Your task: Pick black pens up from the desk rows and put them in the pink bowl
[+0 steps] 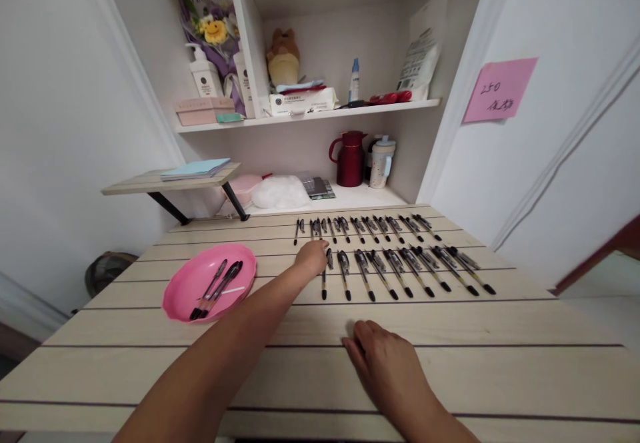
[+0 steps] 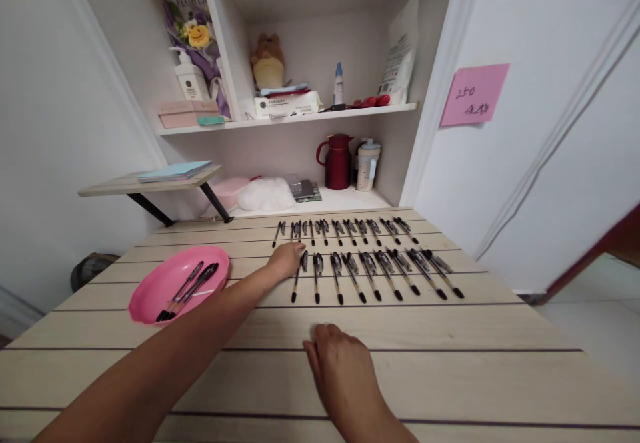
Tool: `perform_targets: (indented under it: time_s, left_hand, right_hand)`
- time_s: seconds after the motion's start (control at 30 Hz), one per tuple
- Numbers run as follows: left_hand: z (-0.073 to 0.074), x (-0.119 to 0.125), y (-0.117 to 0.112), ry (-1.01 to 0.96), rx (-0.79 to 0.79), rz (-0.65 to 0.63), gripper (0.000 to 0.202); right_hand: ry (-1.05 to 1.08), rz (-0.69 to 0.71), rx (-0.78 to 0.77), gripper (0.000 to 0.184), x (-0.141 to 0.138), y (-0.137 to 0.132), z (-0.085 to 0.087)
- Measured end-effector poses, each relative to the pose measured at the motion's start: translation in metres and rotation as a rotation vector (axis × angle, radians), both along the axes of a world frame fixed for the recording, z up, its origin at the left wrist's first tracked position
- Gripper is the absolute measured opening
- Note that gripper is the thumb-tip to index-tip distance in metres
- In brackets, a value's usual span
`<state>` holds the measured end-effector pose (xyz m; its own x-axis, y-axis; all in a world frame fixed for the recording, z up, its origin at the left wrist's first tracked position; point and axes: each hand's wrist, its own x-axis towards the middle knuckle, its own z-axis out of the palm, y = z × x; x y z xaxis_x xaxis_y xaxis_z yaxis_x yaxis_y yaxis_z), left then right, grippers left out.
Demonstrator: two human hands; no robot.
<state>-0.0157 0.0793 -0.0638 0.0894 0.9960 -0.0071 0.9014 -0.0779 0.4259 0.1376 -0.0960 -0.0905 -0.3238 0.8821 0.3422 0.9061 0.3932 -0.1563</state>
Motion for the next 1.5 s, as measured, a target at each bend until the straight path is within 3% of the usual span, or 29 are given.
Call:
perform_targets:
  time_s: [0.47, 1.5]
  left_hand:
    - [-0.001, -0.002, -0.008, 0.029, 0.002, -0.054, 0.044]
    - [0.000, 0.002, -0.015, -0.006, 0.024, -0.008, 0.036]
  right_hand:
    - [0.003, -0.001, 0.002, 0.017, 0.000, 0.000, 0.000]
    - [-0.014, -0.018, -0.033, 0.018, -0.001, -0.002, 0.007]
